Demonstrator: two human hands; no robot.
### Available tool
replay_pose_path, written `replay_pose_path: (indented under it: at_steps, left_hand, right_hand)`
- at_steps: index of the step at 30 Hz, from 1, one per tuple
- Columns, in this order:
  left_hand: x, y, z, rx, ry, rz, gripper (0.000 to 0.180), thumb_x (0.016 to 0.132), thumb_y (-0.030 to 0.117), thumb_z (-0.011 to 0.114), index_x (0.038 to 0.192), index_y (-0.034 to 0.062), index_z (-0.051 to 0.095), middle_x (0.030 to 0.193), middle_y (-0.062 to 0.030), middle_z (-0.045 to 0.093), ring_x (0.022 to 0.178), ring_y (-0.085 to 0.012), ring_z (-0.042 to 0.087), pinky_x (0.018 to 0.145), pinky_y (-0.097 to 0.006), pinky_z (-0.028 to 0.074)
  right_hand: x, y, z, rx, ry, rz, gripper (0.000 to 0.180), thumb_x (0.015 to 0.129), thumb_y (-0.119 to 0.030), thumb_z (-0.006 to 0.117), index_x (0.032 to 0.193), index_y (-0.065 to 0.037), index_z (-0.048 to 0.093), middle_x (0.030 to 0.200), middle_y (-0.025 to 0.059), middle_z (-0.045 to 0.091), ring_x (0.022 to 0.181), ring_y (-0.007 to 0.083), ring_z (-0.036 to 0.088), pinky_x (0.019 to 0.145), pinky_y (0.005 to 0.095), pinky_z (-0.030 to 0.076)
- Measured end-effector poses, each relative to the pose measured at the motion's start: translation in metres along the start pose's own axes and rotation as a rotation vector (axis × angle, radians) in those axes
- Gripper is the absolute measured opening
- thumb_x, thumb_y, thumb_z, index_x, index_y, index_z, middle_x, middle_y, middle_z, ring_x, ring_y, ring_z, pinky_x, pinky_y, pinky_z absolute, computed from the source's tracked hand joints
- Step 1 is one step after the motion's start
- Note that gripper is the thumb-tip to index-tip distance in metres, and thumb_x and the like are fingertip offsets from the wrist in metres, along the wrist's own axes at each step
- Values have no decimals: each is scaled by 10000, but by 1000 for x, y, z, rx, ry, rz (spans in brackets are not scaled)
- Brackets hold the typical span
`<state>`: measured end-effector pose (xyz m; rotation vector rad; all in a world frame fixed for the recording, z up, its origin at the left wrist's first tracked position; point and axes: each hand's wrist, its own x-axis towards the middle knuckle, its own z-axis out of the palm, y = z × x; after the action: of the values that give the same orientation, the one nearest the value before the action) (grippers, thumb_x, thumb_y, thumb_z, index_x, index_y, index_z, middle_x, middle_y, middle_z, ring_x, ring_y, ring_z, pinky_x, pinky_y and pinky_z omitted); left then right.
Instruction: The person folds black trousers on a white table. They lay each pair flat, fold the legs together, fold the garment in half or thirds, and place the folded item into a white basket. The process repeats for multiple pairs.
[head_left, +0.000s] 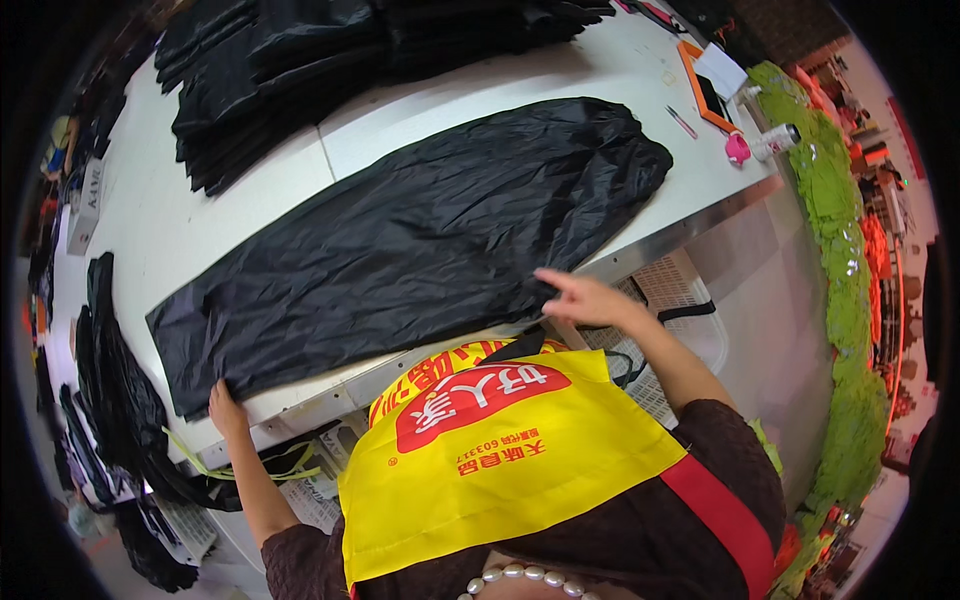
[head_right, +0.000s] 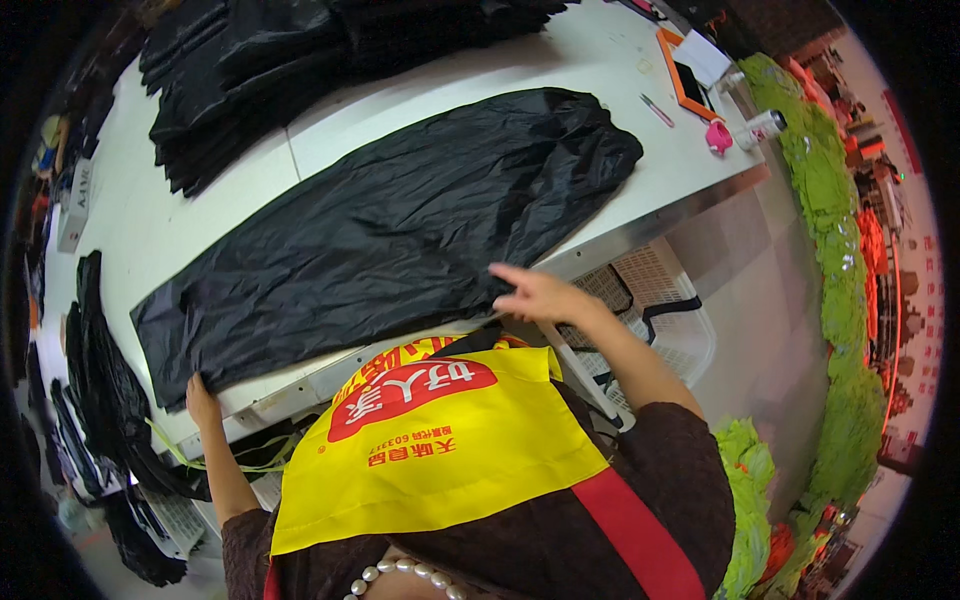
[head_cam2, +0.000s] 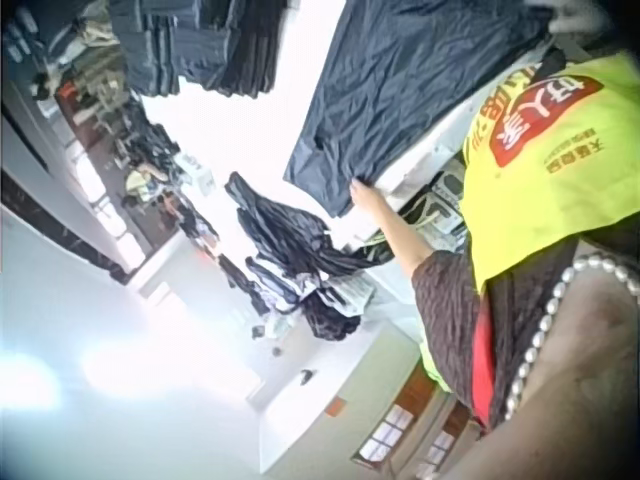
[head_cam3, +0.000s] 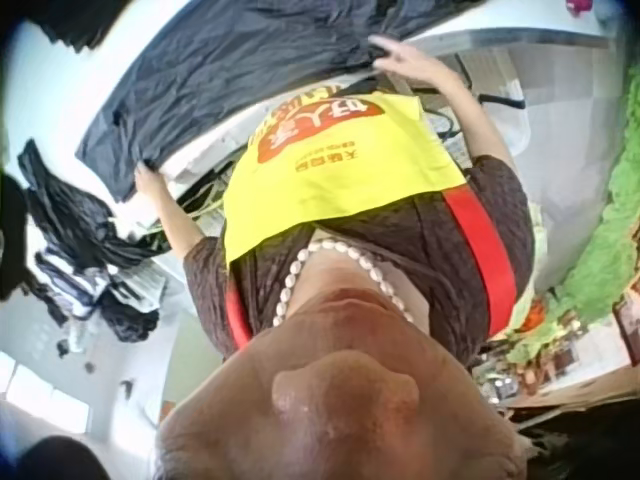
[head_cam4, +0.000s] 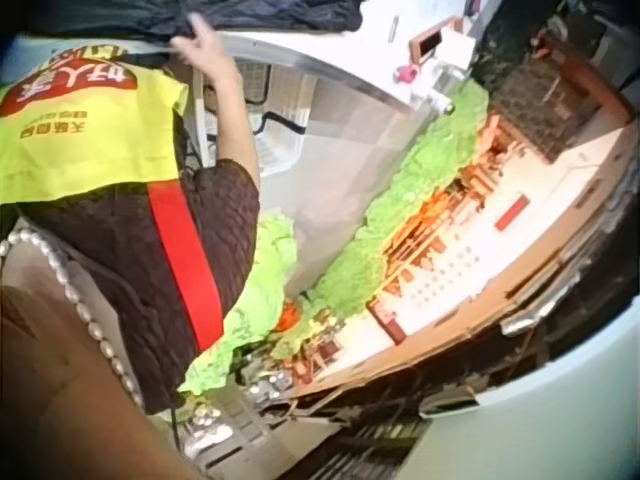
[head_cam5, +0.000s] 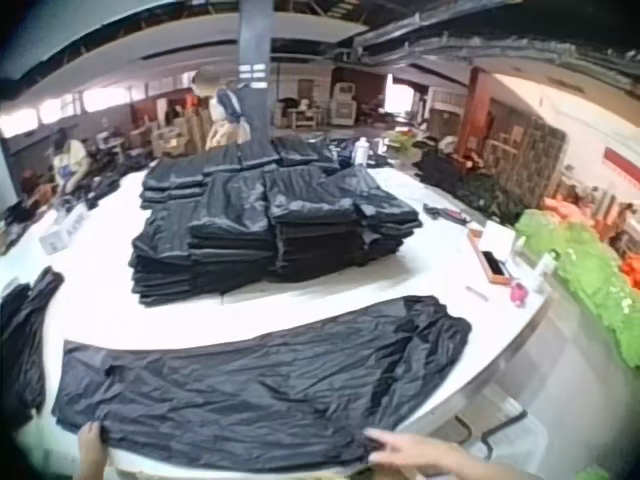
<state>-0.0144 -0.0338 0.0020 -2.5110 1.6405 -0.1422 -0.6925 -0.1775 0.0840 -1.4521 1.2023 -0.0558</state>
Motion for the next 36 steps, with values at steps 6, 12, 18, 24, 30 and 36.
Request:
replay_pose_path:
  at_steps: [6, 12, 18, 24, 30, 36]
  left_hand:
    - [-22, -2, 3, 1, 113, 79, 470, 744, 3, 512, 1210, 32, 457, 1186, -163, 520, 1099, -333, 481, 913, -401, 385]
    - [-15, -3, 6, -26, 87, -17, 296, 730, -6, 521, 1023, 28, 499, 989, -161, 555, 942, -355, 528, 796, -423, 427]
    - [-24, 14, -4, -30, 117, -7, 398, 728, -22, 509, 1119, 51, 497, 1046, -157, 543, 959, -353, 523, 814, -418, 422]
    - [-24, -26, 16, -149, 177, 85, 414, 740, 7, 467, 1146, 71, 523, 1174, -138, 533, 1202, -328, 419, 1006, -476, 286]
    - [62, -79, -45, -108, -311, 78, 242, 772, 143, 443, 853, 10, 628, 870, -285, 593, 843, -433, 576, 750, -476, 463]
    - [141, -20, -72, 115, -430, -4, 319, 792, 211, 400, 958, 93, 645, 909, -159, 657, 914, -316, 617, 897, -508, 387]
  right_hand:
    - [5, 51, -98, -1235, 816, -429, 570, 649, 12, 583, 1206, -71, 497, 1134, 134, 497, 1117, 314, 444, 994, 425, 321]
    - [31, 112, -136, -1243, 819, -554, 77, 703, -33, 511, 751, -90, 491, 706, 65, 447, 708, 241, 492, 719, 353, 417]
    - [18, 74, -118, -1275, 782, -462, 350, 672, 24, 538, 1010, -66, 550, 921, 127, 543, 930, 255, 529, 860, 392, 391]
    - [26, 84, -125, -1036, 398, -379, 616, 622, 95, 506, 1214, -75, 524, 1295, 105, 502, 1271, 250, 393, 1071, 443, 229]
    - [46, 35, -207, -273, 1, 82, 133, 783, -97, 598, 849, 5, 652, 748, -27, 614, 704, 81, 506, 685, 224, 428]
    - [75, 30, -218, -869, 320, 207, 512, 645, -484, 732, 694, 14, 625, 645, 146, 604, 644, 248, 597, 614, 362, 454]
